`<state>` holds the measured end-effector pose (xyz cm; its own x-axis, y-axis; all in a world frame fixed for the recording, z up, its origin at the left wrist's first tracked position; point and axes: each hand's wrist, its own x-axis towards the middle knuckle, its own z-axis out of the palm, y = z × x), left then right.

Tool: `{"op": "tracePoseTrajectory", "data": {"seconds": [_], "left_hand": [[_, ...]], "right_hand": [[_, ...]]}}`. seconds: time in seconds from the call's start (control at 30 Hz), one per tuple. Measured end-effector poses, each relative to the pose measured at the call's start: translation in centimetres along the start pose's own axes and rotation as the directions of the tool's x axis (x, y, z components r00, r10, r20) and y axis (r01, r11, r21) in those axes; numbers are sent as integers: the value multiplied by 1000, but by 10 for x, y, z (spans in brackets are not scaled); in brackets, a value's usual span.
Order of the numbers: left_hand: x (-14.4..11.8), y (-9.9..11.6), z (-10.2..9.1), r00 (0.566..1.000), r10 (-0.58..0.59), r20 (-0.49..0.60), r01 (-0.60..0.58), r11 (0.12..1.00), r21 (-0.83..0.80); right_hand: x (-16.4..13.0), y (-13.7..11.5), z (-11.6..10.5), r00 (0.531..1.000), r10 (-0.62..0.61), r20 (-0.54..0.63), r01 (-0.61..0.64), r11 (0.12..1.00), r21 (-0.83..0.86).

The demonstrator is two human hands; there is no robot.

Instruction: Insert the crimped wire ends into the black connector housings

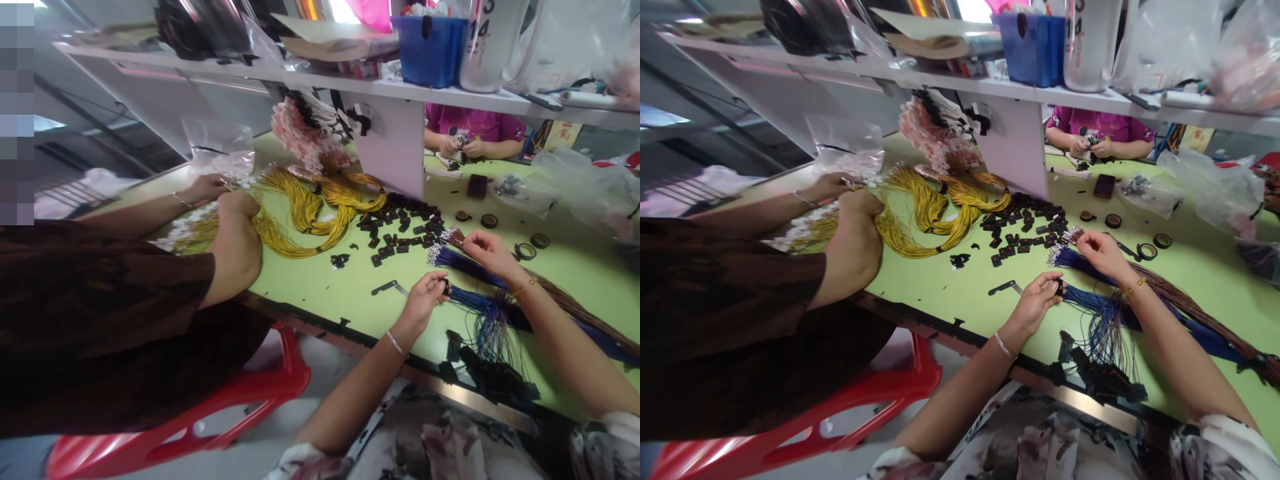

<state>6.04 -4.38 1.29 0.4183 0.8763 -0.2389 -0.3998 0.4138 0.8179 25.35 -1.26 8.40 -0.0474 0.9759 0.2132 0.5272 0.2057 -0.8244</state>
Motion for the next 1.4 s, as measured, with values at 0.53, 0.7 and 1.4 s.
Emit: {"op": "tracePoseTrajectory", "data": {"seconds": [0.53,0.7,1.4], "left_hand": [[10,-7,-6,1000,-13,-10,10,980,-196],[10,-10,-9,1000,4,5,-3,983,-184],[9,-6,0,987,1,-160,-16,995,-95]], "right_hand": [[-47,10,46,995,-11,104,30,983,-180],[-49,5,47,994,-16,112,43,970,-238],[-48,9,50,973,-180,144,210,948,-239]]}}
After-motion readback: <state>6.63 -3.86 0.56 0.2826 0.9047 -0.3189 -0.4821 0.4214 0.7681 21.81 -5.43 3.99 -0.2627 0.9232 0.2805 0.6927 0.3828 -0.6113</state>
